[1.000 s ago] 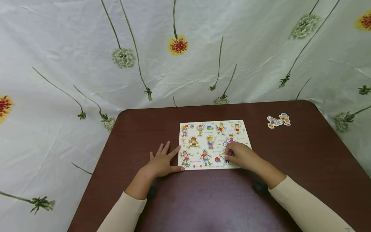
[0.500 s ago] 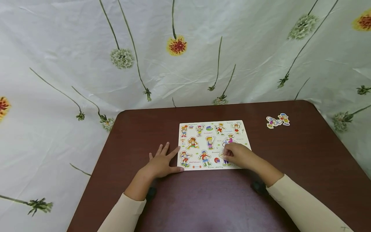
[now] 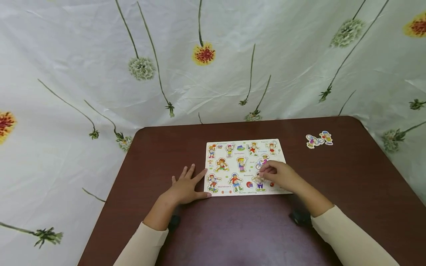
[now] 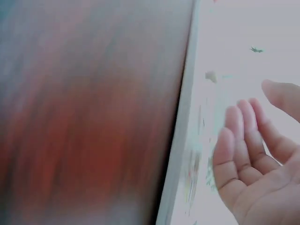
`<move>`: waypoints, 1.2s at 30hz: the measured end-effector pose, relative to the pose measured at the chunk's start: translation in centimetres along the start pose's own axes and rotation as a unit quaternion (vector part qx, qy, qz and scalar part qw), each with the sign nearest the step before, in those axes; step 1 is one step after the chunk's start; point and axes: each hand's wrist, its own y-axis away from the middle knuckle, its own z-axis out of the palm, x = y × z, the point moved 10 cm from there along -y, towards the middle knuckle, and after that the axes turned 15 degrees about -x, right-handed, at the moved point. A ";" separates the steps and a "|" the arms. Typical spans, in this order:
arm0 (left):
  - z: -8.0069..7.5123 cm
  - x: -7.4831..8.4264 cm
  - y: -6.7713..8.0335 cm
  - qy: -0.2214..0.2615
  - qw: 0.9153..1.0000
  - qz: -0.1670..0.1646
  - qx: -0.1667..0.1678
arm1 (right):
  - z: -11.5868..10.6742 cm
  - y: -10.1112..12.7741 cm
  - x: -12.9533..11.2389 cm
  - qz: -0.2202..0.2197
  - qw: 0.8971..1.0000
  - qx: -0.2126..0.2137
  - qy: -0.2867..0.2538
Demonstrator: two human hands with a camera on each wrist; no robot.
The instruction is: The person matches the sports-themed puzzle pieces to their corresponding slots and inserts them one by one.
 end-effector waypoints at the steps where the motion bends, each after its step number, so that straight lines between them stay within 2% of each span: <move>1: 0.0 0.0 0.0 0.000 1.000 0.000 0.000 | -0.5 0.3 0.2 0.003 1.000 0.012 -0.020; 7: 0.0 -0.2 -0.1 -0.001 1.000 0.002 -0.002 | -3.6 1.9 1.0 -0.022 0.993 0.084 -0.081; 14: 0.0 -0.2 -0.2 -0.002 1.000 0.003 0.000 | -7.1 3.4 2.7 -0.022 0.983 0.165 -0.074; 21: 0.0 -0.2 -0.2 0.000 1.000 0.006 0.001 | -9.9 4.6 5.1 -0.017 0.974 0.205 -0.099; 28: -0.1 -0.1 -0.1 0.004 1.000 0.005 0.004 | -12.3 5.6 6.9 0.009 0.968 0.228 -0.103; 32: -0.1 -0.1 -0.2 0.006 1.000 0.005 0.006 | -14.0 6.1 7.2 0.022 0.967 0.241 -0.083; 36: -0.1 -0.1 -0.2 0.006 1.000 0.004 0.006 | -16.0 6.3 7.4 0.064 0.966 0.252 -0.010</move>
